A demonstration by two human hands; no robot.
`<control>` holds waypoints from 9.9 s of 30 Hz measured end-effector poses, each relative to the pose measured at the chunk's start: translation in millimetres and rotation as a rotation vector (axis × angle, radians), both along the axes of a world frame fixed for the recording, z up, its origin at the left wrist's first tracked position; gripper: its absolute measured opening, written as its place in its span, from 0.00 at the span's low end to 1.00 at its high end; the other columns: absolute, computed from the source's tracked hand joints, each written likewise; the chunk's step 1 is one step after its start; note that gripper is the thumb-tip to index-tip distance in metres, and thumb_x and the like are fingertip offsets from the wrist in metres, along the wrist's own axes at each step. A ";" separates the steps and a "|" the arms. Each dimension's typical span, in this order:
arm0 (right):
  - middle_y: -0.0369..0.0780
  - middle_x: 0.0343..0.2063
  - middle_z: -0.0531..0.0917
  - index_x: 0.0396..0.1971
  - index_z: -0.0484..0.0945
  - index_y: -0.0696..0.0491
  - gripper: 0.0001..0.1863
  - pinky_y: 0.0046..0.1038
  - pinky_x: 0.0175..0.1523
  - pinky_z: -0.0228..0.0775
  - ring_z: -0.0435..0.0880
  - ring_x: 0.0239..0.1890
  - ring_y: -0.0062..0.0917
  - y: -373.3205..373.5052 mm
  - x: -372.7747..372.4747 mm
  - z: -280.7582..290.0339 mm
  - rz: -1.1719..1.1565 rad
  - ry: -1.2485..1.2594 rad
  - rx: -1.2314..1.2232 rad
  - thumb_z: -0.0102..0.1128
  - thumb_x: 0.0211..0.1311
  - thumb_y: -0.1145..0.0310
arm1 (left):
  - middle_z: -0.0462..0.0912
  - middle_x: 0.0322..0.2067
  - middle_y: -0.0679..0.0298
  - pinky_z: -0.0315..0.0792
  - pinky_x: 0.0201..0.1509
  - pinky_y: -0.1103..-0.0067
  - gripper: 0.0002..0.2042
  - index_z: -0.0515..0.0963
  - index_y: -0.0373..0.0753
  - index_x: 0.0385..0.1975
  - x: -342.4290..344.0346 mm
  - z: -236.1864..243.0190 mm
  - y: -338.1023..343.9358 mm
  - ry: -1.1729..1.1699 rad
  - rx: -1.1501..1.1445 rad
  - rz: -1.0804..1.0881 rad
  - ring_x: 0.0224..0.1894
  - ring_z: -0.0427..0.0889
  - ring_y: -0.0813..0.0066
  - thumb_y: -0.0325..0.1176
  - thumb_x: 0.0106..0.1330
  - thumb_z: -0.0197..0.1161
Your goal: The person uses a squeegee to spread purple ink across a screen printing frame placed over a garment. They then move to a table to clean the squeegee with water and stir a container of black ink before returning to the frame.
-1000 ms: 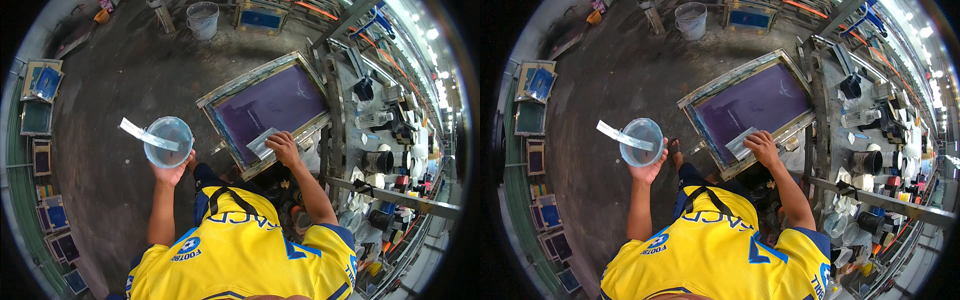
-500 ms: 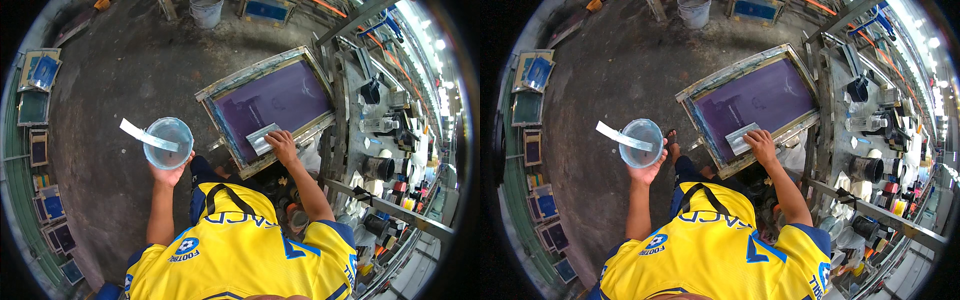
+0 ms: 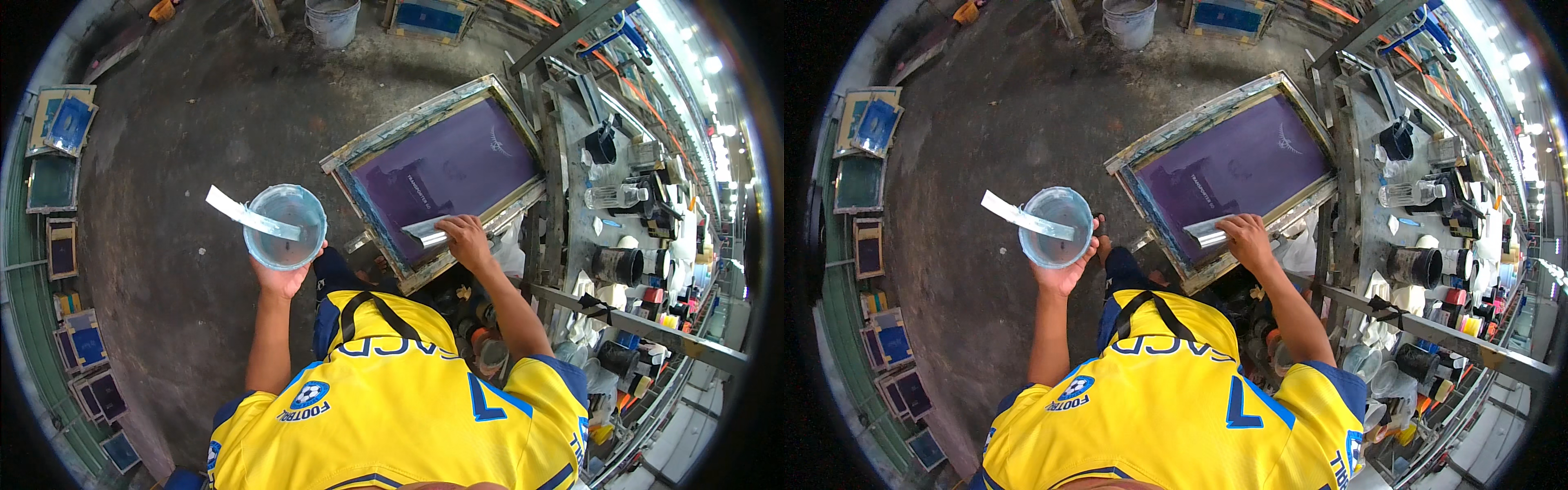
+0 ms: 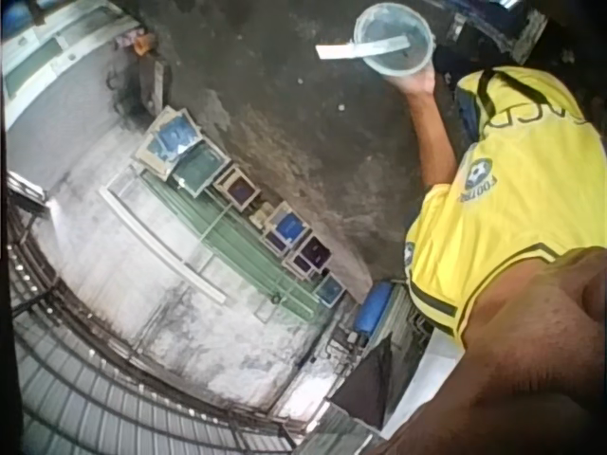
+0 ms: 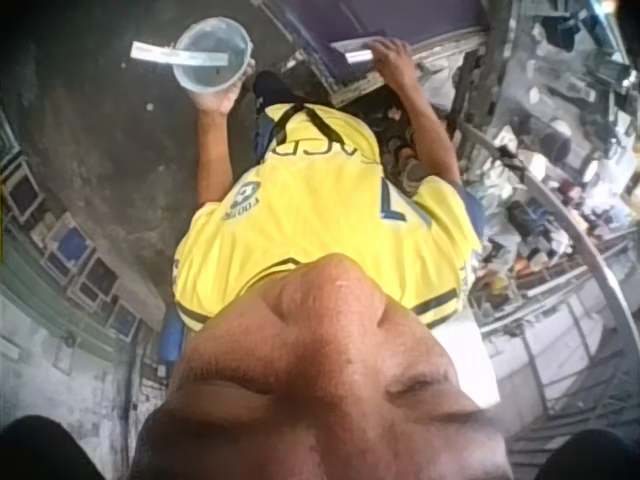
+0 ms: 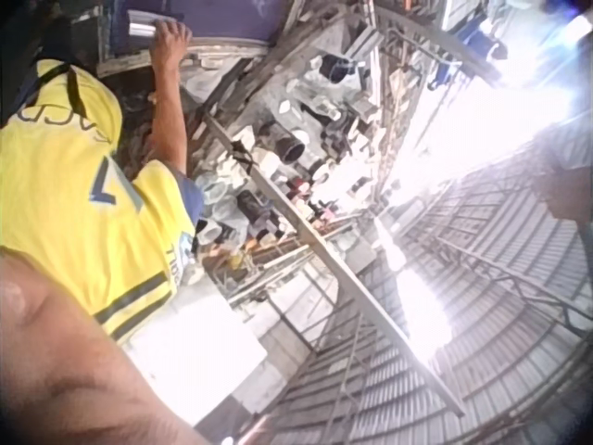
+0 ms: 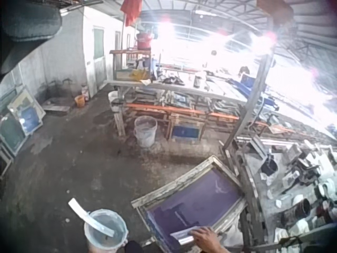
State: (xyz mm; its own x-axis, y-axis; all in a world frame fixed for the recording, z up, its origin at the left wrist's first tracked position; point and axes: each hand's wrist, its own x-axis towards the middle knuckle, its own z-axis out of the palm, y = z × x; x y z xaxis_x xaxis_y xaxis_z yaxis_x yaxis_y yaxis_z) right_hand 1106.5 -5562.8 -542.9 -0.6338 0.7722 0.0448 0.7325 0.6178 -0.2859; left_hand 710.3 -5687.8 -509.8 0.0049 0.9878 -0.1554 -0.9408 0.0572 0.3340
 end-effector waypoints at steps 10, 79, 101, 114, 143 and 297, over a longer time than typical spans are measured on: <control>0.33 0.49 0.86 0.48 0.85 0.46 0.20 0.37 0.62 0.65 0.80 0.54 0.30 -37.2 -17.2 -36.1 0.017 -0.057 0.214 0.65 0.53 0.76 | 0.72 0.60 0.30 0.85 0.51 0.60 0.49 0.62 0.31 0.71 -6.9 5.3 -5.6 0.004 0.032 -0.040 0.51 0.86 0.44 0.73 0.65 0.51; 0.42 0.45 0.88 0.48 0.81 0.56 0.17 0.33 0.60 0.75 0.87 0.51 0.31 20.3 -238.8 228.7 -0.870 0.883 0.691 0.73 0.58 0.80 | 0.77 0.61 0.53 0.86 0.47 0.48 0.31 0.69 0.46 0.66 -93.1 194.2 301.9 -0.114 -0.050 -1.225 0.55 0.84 0.46 0.61 0.77 0.35; 0.35 0.42 0.88 0.45 0.85 0.46 0.22 0.38 0.47 0.70 0.82 0.41 0.36 29.7 -262.1 38.8 -0.982 0.144 0.195 0.66 0.45 0.78 | 0.72 0.64 0.39 0.83 0.52 0.52 0.43 0.62 0.40 0.73 -174.4 108.4 363.7 -0.054 -0.001 -0.814 0.52 0.83 0.37 0.69 0.68 0.49; 0.33 0.46 0.84 0.51 0.84 0.44 0.29 0.36 0.50 0.67 0.78 0.44 0.32 70.6 -256.1 -10.3 -1.029 0.081 0.181 0.68 0.43 0.77 | 0.75 0.58 0.32 0.85 0.47 0.59 0.46 0.63 0.35 0.72 -182.9 113.2 345.5 0.053 -0.130 -0.765 0.48 0.85 0.38 0.71 0.67 0.50; 0.46 0.46 0.86 0.45 0.79 0.57 0.15 0.31 0.58 0.75 0.85 0.51 0.32 21.4 -261.5 186.4 -0.970 1.242 0.616 0.72 0.59 0.81 | 0.81 0.56 0.56 0.88 0.46 0.61 0.34 0.71 0.43 0.65 -31.6 152.7 337.9 0.376 -0.063 -1.320 0.52 0.87 0.60 0.62 0.77 0.31; 0.48 0.26 0.83 0.31 0.81 0.62 0.12 0.39 0.40 0.76 0.84 0.31 0.43 124.0 -367.7 311.7 -0.769 0.484 0.182 0.65 0.61 0.66 | 0.72 0.59 0.55 0.69 0.69 0.66 0.50 0.66 0.41 0.63 -143.4 139.7 289.1 1.152 0.884 -0.522 0.64 0.73 0.56 0.35 0.35 0.88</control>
State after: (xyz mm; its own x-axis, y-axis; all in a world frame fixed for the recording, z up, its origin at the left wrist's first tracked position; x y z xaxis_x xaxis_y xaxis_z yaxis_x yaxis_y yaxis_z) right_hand 738.7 -5438.7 -231.2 0.1692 0.9276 0.3331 0.7855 0.0772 -0.6140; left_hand 566.9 -5398.7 -370.0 0.6602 0.6899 0.2970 -0.0973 -0.3136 0.9446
